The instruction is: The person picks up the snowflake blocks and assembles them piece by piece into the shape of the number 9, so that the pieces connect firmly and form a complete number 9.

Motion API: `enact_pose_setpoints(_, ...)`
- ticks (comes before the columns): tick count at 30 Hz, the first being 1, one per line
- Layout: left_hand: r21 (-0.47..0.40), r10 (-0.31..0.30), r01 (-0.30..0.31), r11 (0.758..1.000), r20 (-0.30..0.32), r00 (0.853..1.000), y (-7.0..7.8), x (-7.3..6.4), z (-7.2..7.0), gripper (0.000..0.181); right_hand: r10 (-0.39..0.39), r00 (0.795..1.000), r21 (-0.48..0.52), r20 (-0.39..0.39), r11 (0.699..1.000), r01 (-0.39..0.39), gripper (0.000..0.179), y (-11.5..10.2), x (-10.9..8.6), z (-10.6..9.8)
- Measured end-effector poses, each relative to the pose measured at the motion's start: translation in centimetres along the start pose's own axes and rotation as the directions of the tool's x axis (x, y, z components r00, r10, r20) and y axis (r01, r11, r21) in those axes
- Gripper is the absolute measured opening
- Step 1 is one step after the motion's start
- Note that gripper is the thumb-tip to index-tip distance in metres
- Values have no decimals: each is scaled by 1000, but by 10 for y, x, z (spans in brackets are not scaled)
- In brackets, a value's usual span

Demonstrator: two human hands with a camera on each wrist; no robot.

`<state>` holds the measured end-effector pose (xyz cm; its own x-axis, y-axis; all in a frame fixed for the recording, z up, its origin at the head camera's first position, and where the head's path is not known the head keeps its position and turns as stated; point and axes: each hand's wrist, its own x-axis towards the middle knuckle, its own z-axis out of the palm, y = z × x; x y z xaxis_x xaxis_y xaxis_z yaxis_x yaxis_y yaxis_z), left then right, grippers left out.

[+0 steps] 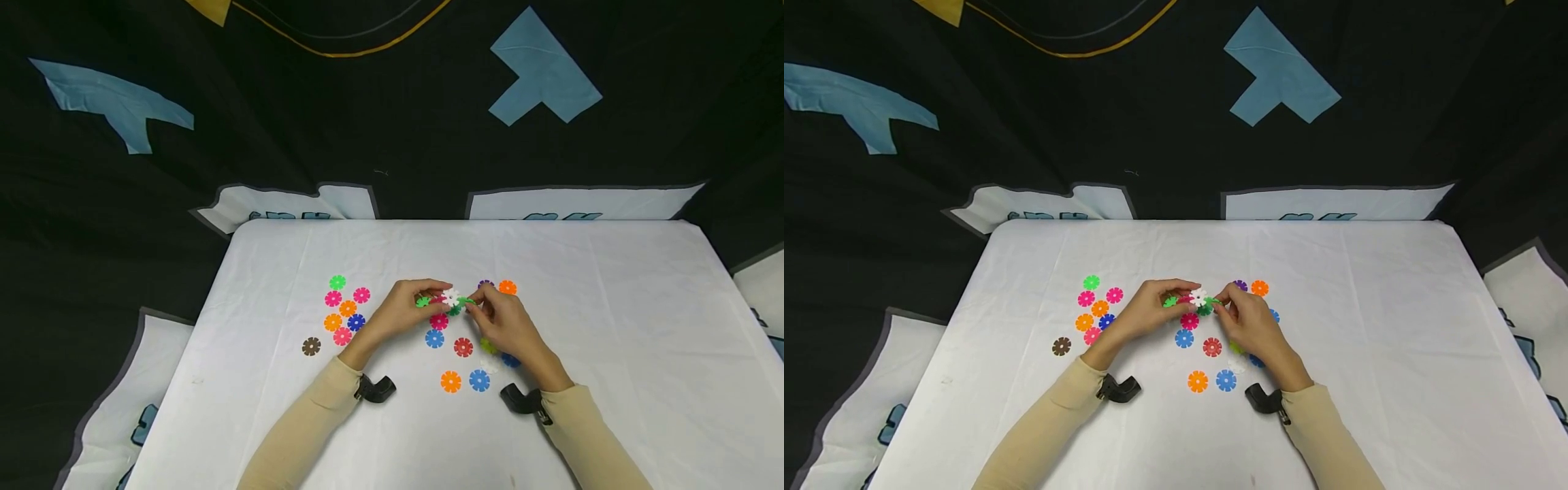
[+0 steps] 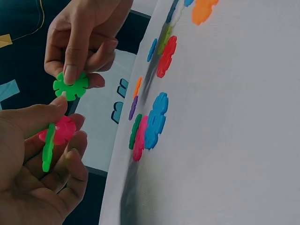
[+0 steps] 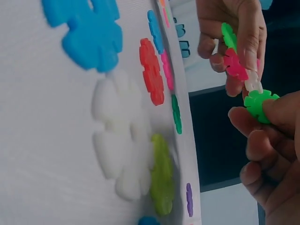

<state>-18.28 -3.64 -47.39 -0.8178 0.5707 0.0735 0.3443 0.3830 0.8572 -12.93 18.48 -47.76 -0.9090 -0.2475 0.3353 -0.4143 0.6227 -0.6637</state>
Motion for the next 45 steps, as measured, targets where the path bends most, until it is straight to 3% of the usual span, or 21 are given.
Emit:
enact_pose_setpoints(9,51,41,-41,998,-16,999,4,2,4,36,-168,982,-47,-91,985,165,13,3,-2,8)
enact_pose_setpoints(15,24,35,-35,999,-9,999,5,3,5,36,-156,983,-12,-99,988,155,14,3,-2,6)
enact_pose_setpoints(20,-31,29,-29,999,4,1000,6,4,3,36,-60,998,-3,34,998,60,17,4,1,-8)
enact_pose_setpoints(22,-49,41,-40,998,5,999,5,5,1,38,8,998,-54,67,999,-4,26,9,2,-15)
enact_pose_setpoints(27,-94,65,-61,994,40,997,2,3,-2,41,139,990,-260,23,957,-128,42,38,-4,-27)
enact_pose_setpoints(30,-132,77,-66,989,76,994,0,3,-3,41,178,984,-339,18,927,-162,47,54,-9,-28)
enact_pose_setpoints(38,-191,52,-29,981,119,992,-2,1,-3,40,154,988,-339,-12,929,-149,27,61,-7,-25)
enact_pose_setpoints(41,-204,30,-5,979,121,992,-1,0,-4,42,225,974,-340,-19,915,-218,30,59,-6,-26)
enact_pose_setpoints(45,-217,30,-3,976,121,992,-1,1,-4,42,354,935,-333,-15,880,-339,38,57,-7,-29)
